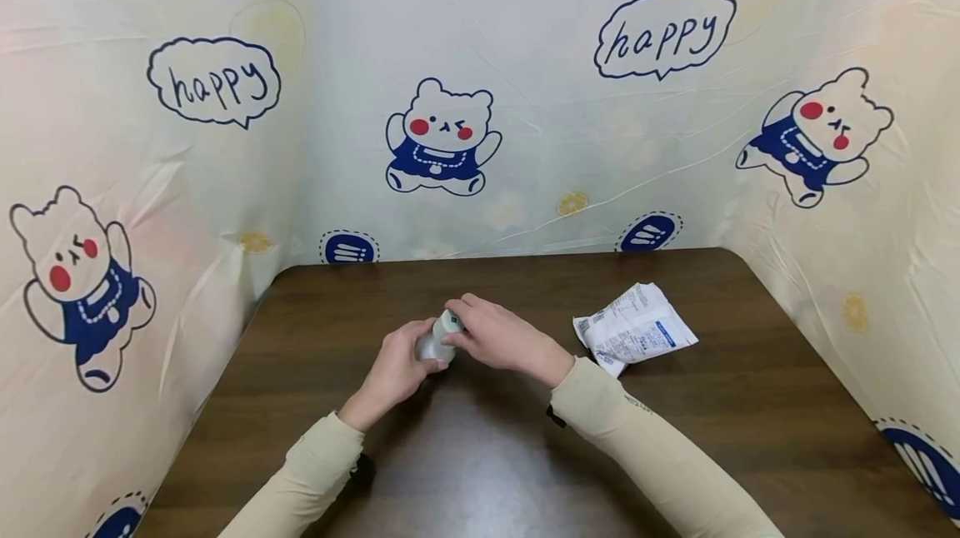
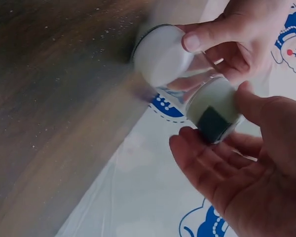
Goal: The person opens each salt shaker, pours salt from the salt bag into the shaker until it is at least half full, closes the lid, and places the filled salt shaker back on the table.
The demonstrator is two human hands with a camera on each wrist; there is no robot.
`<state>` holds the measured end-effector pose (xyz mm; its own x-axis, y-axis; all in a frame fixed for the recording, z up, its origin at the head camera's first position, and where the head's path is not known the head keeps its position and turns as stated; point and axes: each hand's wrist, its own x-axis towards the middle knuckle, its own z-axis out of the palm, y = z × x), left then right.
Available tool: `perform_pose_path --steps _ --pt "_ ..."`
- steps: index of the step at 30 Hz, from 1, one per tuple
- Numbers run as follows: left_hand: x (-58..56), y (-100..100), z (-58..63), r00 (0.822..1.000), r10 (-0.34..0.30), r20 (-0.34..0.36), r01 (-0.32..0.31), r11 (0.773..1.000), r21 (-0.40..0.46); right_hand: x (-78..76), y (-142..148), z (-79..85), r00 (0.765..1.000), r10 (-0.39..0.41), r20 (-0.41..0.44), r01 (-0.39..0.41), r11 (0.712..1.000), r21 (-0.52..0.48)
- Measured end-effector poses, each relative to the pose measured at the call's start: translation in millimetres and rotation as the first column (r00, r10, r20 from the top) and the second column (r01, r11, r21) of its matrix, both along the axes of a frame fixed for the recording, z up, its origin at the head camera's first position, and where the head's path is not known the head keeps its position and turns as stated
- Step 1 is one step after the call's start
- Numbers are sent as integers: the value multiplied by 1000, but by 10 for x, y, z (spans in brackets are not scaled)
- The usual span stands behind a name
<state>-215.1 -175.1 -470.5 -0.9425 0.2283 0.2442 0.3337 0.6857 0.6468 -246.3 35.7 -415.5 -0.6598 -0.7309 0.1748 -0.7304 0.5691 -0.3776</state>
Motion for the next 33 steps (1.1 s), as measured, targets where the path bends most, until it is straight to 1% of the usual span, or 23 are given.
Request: perform_pose_path --steps 4,7,10,13,17,21,28,30,33 --pt "-16 -8 11 1000 -8 -8 8 1000 -6 29 -59 31 997 -72 -16 73 997 40" --pt "-25 -22 28 1000 -10 -9 9 1000 -7 28 -76 66 995 -95 13 95 995 38" --pt "-21 -30 39 1000 -6 -8 6 1000 -4 4 -62 63 995 -91 41 90 996 24" --pt "-16 -22 43 1000 -6 0 6 1000 -3 -19 -32 38 997 -58 49 57 998 19" --pt "-5 1 44 1000 -8 11 8 1000 -1 -14 -4 18 999 -38 -7 38 999 30" --pt "2 3 29 1000 -15 -2 14 1000 -5 24 -21 -1 995 -71 -75 74 997 36" --pt "-42 -39 21 999 -18 -32 17 1000 -12 51 -97 -16 988 -122 -98 125 992 20" --pt "-54 -42 27 1000 -21 -23 21 1000 -11 51 -105 -22 987 -136 -85 137 990 13" --pt "-61 -28 27 999 -34 8 34 999 -10 57 -87 -42 987 -160 -18 159 987 -11"
